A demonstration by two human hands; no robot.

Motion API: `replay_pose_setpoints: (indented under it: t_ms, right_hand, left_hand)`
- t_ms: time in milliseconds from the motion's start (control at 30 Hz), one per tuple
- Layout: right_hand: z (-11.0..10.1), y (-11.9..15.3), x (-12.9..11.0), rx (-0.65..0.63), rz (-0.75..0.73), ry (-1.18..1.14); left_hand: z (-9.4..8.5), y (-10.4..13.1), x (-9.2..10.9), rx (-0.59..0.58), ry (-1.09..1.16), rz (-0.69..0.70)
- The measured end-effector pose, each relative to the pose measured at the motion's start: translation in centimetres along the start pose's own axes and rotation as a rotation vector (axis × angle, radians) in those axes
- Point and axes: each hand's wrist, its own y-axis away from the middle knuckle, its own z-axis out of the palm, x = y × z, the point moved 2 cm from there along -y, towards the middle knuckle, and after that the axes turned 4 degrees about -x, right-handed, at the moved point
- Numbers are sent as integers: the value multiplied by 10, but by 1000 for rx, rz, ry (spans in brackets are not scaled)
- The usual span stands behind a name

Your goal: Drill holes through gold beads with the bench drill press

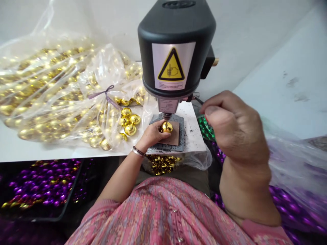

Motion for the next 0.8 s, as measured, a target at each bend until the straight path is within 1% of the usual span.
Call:
replay_pose_setpoints:
  t_ms: [67,167,300,467,633,800]
  right_hand:
    - [8,9,3,66,22,25]
    - [20,18,10,161,5,94]
    - [34,31,23,247,-87,143]
    - [48,40,41,367,-157,98]
    - [56,42,53,404,-211,63]
    - [63,43,67,426,-188,31]
  left_hand:
    - [0,0,-1,5,-1,4]
    - [1,1,-1,3,10,26]
    - [0,2,2,-5,14,50]
    - [-1,3,5,20,0,49]
    - [1,4,5,13,37,58]
    - [1,5,4,7,68,55]
